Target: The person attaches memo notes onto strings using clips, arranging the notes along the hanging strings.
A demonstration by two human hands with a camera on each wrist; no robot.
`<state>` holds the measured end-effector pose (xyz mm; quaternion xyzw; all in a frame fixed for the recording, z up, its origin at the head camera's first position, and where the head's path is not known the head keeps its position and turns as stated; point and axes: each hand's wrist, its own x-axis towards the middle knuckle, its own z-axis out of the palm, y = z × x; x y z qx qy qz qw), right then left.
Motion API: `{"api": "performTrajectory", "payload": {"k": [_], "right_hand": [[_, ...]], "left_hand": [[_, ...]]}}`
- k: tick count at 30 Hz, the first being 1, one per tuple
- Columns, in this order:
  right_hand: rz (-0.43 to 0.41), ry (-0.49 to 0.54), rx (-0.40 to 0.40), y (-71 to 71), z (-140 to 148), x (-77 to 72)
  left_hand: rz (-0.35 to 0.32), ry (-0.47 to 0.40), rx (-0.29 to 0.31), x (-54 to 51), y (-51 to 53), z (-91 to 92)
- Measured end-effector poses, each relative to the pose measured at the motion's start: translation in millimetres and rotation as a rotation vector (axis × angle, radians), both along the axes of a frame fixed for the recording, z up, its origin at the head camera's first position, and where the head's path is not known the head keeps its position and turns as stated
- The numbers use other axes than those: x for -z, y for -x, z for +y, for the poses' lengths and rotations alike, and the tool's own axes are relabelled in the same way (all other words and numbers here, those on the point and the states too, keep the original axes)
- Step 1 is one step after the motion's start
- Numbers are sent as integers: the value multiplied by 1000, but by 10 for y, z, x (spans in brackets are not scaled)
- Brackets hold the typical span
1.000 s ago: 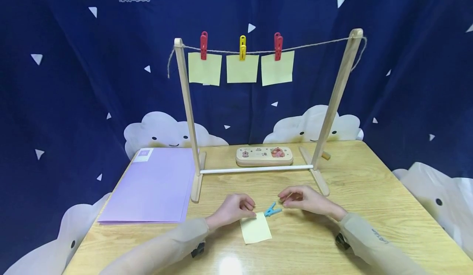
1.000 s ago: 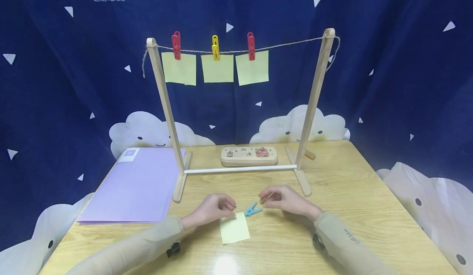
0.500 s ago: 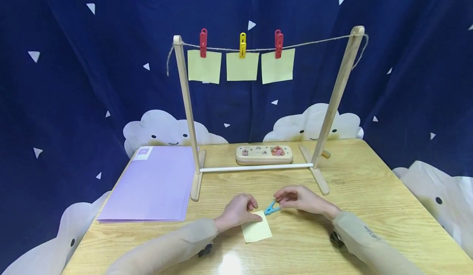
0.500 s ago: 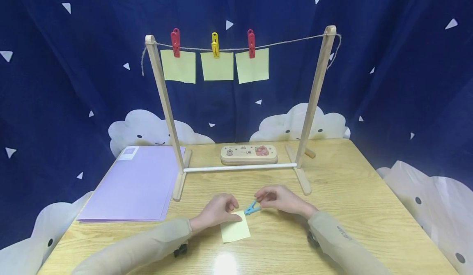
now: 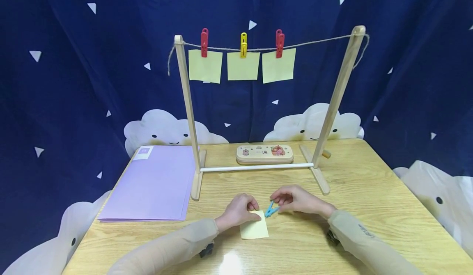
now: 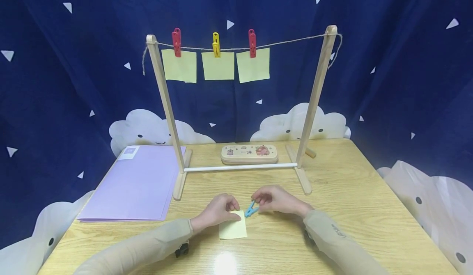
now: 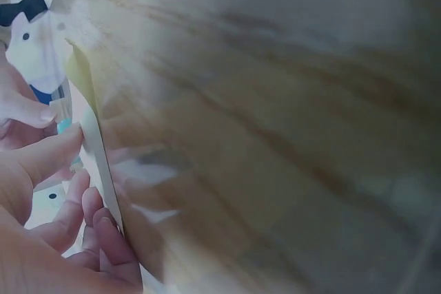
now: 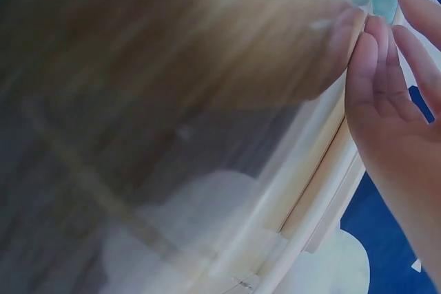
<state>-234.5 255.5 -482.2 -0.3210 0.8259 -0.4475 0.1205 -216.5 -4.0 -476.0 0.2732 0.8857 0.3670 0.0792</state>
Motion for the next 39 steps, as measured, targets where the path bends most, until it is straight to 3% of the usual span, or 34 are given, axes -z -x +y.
{"api": "performTrajectory", "payload": {"k": [8, 15, 18, 28, 39], "right_hand": [[49, -79, 0, -9, -4, -64], [62, -101, 15, -16, 47, -75], [53, -92, 18, -16, 69, -71], [24, -31, 24, -50, 119, -107], [26, -9, 126, -66, 184, -251]], "left_hand": [[-30, -29, 29, -16, 22, 15], [-127, -107, 15, -35, 53, 22], [-139, -114, 18, -27, 62, 18], [-84, -128, 16, 17, 122, -14], [-37, -191, -35, -96, 249, -84]]}}
